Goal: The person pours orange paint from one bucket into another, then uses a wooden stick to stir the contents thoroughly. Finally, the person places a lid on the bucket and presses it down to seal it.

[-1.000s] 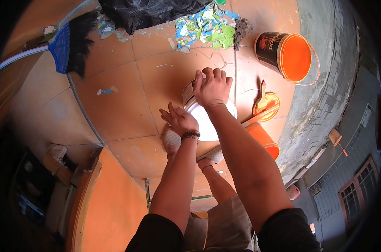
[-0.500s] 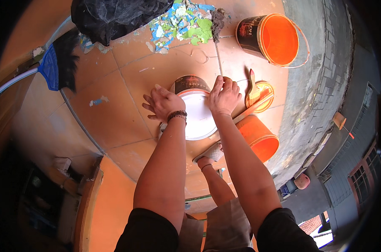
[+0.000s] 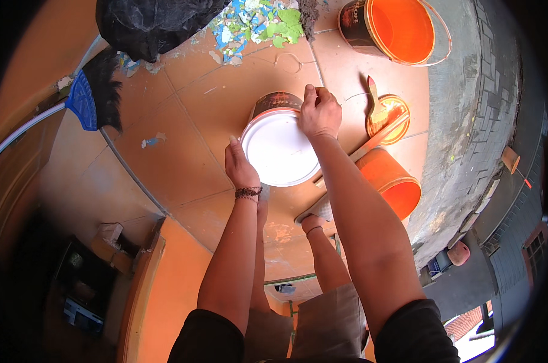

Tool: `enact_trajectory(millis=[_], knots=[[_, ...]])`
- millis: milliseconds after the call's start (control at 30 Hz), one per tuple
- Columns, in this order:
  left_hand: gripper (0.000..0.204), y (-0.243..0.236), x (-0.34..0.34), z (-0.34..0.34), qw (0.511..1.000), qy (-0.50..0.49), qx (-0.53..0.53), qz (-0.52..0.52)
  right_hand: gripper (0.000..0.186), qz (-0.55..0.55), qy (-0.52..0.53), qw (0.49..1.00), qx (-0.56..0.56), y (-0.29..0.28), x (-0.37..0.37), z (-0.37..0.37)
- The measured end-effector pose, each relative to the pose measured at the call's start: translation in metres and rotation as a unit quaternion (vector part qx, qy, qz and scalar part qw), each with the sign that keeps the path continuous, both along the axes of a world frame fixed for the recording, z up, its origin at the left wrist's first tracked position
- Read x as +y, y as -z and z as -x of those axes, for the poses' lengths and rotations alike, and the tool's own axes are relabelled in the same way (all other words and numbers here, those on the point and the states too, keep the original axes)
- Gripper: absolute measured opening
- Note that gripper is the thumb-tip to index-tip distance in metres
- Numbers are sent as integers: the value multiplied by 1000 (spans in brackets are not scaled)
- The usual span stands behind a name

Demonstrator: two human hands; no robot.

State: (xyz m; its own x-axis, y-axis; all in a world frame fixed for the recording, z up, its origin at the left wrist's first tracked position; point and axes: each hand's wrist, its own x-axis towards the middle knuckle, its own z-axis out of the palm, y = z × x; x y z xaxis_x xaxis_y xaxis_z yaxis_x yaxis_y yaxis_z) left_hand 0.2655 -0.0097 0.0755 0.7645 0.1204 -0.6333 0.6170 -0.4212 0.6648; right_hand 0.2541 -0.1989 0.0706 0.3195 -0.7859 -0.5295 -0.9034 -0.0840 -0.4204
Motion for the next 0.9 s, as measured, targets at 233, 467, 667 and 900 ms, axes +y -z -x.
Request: enact_trajectory(millis=[233, 467, 667, 900], knots=[[39, -14, 43, 45, 960, -134, 140, 201, 57, -164, 124, 974, -97, -11, -3, 64], [47, -28, 47, 61, 953, -144, 149, 219, 93, 93, -127, 987, -25, -58, 95, 112], [27, -41, 22, 69, 976, -181, 81, 85, 104, -11, -5, 999, 52, -66, 106, 113], [28, -68, 1, 69, 846, -363, 168, 352, 109, -130, 90, 984, 78, -73, 102, 100]])
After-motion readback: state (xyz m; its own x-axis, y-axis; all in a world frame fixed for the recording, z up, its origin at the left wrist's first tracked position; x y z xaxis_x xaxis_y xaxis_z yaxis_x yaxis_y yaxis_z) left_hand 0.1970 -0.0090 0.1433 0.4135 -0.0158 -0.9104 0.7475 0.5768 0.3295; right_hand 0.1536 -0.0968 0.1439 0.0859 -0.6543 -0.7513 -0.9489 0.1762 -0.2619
